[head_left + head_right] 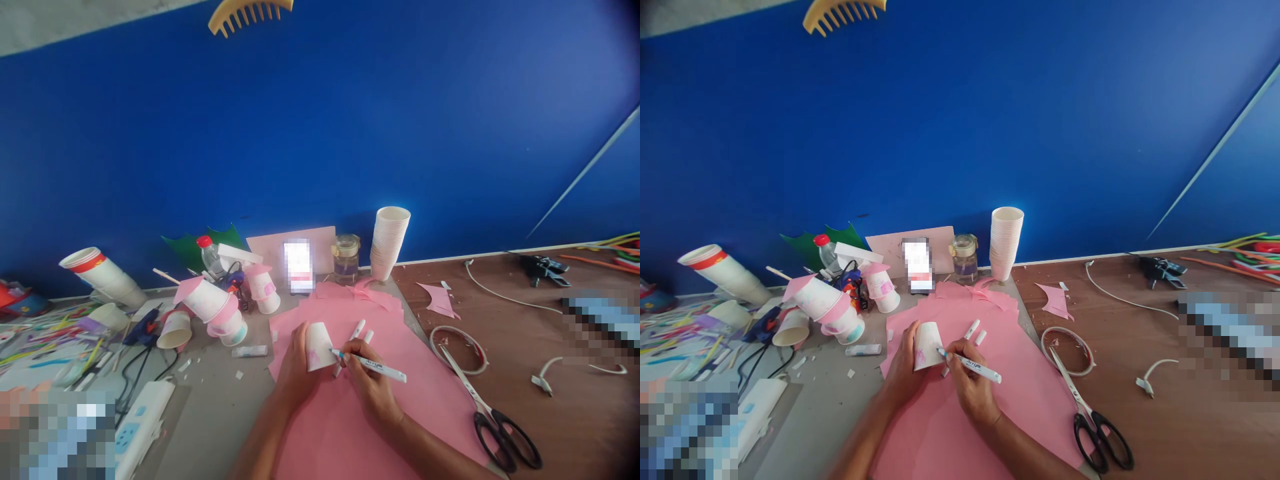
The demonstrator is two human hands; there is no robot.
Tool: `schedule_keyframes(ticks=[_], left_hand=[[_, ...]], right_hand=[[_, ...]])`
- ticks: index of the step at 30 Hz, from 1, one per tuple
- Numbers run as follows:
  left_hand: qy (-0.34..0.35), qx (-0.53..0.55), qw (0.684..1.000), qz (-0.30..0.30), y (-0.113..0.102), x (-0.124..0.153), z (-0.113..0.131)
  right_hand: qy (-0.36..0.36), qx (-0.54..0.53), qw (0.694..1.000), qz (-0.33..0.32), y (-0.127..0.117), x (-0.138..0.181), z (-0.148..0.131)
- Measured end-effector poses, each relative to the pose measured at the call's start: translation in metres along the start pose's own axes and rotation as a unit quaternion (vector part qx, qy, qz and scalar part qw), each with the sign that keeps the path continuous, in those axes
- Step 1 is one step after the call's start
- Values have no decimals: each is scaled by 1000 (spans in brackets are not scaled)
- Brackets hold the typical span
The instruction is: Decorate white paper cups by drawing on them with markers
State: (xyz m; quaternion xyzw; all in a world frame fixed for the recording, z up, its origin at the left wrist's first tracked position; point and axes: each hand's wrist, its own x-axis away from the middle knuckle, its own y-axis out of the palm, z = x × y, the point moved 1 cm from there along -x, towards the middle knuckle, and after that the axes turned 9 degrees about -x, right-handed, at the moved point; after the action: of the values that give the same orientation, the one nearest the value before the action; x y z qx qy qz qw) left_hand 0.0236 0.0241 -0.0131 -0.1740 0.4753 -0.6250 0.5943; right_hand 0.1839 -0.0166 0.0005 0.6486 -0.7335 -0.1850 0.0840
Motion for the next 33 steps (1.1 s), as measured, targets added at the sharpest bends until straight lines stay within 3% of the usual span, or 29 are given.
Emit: schedule_keyframes(ticks=[7,33], left_hand=[[-4,4,1000,2,1,0,1],[-10,5,1000,-2,1,0,1]], right_hand=[[17,-56,998,7,1,-1,-1],[15,-67,997,36,-7,-4,10]])
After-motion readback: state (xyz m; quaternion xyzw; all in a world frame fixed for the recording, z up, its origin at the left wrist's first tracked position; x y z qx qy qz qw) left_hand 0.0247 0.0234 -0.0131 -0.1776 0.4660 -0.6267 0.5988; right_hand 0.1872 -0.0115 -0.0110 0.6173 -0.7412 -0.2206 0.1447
